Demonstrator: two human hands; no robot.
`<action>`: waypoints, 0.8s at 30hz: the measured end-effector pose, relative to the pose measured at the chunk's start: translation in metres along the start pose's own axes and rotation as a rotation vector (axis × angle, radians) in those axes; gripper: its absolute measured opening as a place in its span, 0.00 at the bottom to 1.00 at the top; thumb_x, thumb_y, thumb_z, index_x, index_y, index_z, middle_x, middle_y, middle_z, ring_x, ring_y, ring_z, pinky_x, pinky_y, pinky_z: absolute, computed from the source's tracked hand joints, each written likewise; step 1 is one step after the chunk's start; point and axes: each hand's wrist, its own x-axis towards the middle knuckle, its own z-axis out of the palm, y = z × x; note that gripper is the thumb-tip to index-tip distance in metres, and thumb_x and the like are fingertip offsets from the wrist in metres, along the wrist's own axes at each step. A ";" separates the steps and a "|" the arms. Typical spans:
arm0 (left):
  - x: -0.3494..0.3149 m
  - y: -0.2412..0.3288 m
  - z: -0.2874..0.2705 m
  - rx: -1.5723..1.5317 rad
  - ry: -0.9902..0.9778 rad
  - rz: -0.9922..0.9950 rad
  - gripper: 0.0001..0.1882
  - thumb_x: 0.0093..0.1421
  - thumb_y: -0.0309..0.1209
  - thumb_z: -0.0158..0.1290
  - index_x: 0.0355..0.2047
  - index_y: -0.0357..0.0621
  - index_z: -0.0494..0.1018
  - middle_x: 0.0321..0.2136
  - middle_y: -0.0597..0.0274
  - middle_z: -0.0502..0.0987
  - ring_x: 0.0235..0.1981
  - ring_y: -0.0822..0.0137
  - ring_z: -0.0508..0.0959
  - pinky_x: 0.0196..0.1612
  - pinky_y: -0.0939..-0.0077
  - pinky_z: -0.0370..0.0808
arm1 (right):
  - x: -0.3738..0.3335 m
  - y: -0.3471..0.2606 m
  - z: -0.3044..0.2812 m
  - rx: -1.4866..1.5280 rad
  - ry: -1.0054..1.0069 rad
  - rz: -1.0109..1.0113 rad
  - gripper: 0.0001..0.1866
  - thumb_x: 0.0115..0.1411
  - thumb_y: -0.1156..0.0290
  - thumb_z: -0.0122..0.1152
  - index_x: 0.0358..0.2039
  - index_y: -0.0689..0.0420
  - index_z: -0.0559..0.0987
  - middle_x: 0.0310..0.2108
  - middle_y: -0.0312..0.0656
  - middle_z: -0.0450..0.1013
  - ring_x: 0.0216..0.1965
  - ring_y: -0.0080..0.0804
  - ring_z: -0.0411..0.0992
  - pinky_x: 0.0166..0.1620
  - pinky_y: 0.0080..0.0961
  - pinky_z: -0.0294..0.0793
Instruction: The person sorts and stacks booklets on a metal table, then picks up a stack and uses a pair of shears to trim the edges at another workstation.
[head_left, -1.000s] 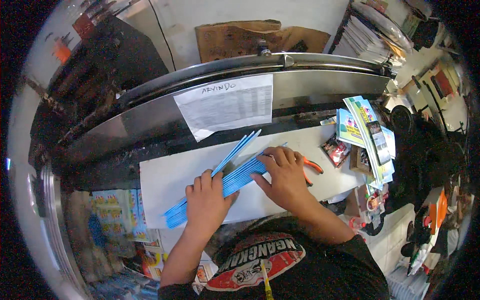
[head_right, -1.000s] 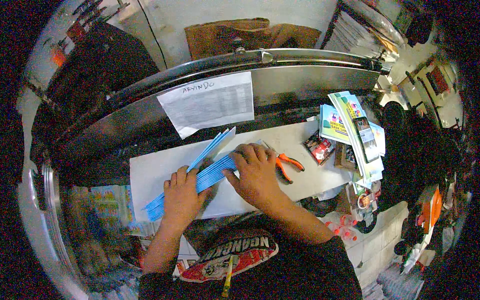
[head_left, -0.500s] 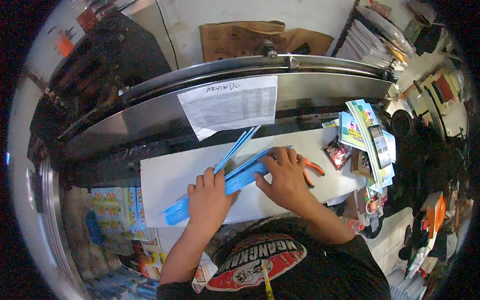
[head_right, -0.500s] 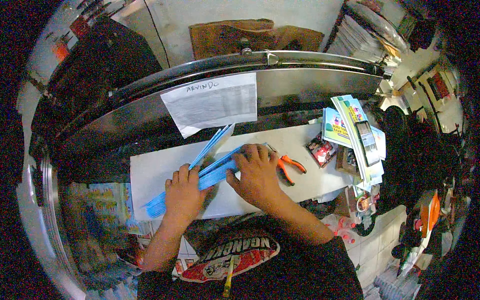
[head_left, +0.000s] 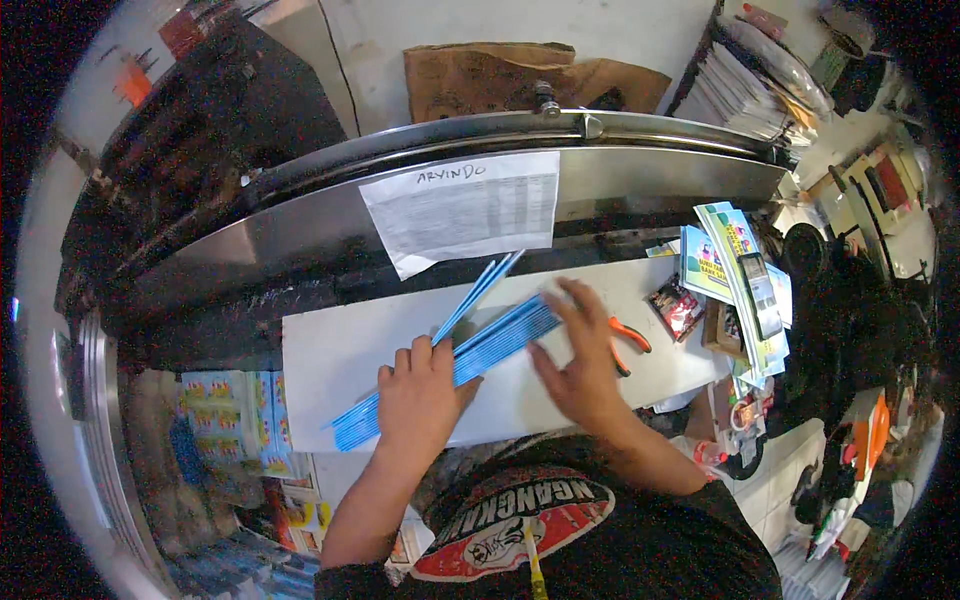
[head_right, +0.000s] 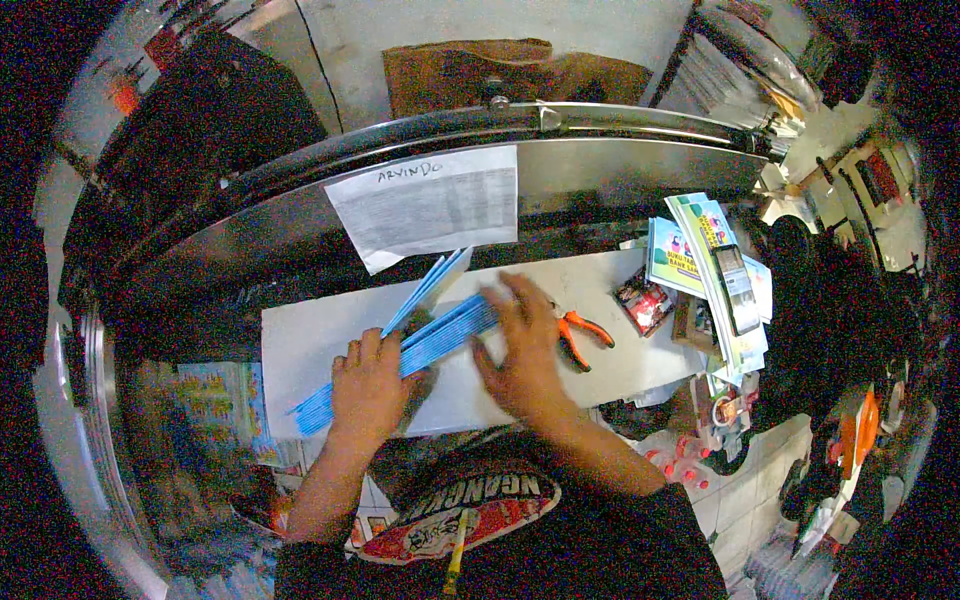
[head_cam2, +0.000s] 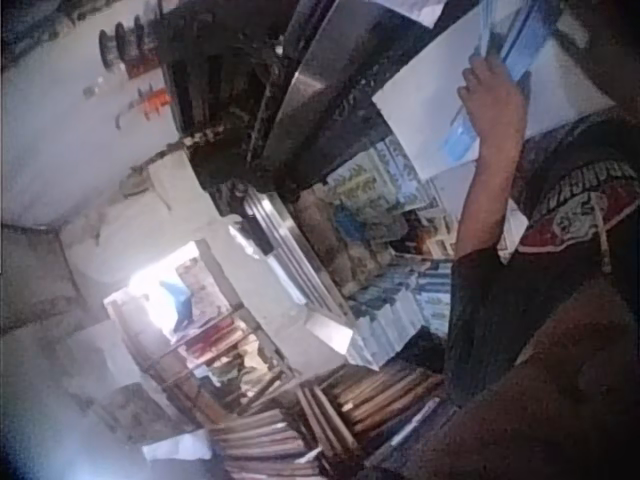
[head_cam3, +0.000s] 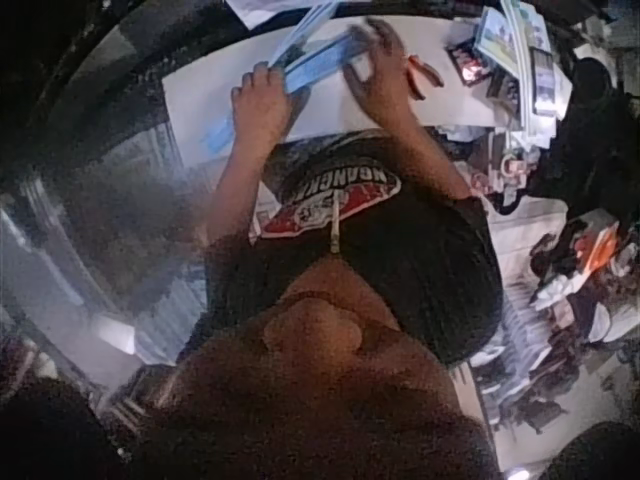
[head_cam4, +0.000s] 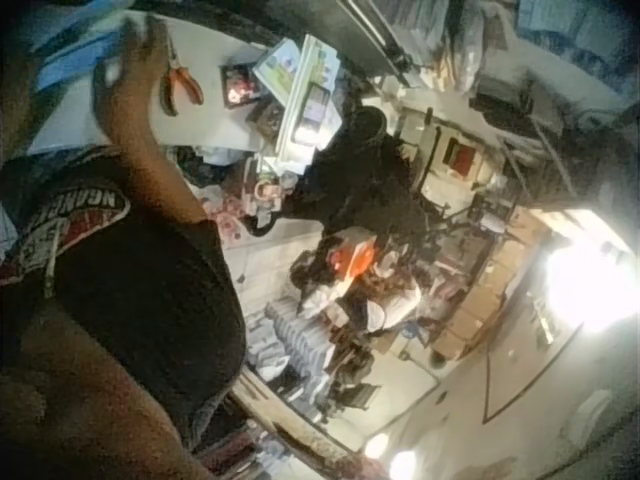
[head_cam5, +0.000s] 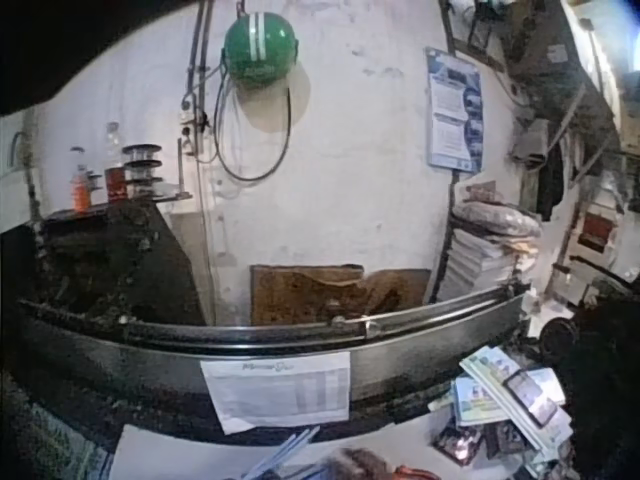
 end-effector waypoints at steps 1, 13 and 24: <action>-0.001 0.000 0.000 0.001 0.001 -0.005 0.30 0.48 0.47 0.64 0.48 0.43 0.73 0.39 0.59 0.71 0.39 0.57 0.75 0.38 0.57 0.71 | -0.001 0.010 -0.007 0.003 -0.003 -0.004 0.29 0.49 0.78 0.68 0.54 0.54 0.73 0.61 0.51 0.61 0.63 0.55 0.58 0.61 0.46 0.61; -0.007 0.004 -0.003 -0.022 0.025 0.024 0.32 0.49 0.48 0.65 0.49 0.42 0.71 0.44 0.56 0.70 0.43 0.55 0.73 0.41 0.56 0.70 | 0.027 0.000 -0.014 -0.286 -0.291 -0.206 0.13 0.50 0.59 0.70 0.33 0.52 0.80 0.33 0.38 0.71 0.38 0.41 0.71 0.40 0.40 0.69; -0.010 -0.002 0.001 -0.046 0.091 0.070 0.31 0.47 0.48 0.66 0.47 0.43 0.73 0.42 0.58 0.70 0.42 0.56 0.73 0.41 0.57 0.68 | 0.058 0.069 -0.035 -0.611 0.105 -0.021 0.34 0.55 0.72 0.64 0.63 0.55 0.65 0.57 0.55 0.66 0.55 0.51 0.68 0.58 0.41 0.68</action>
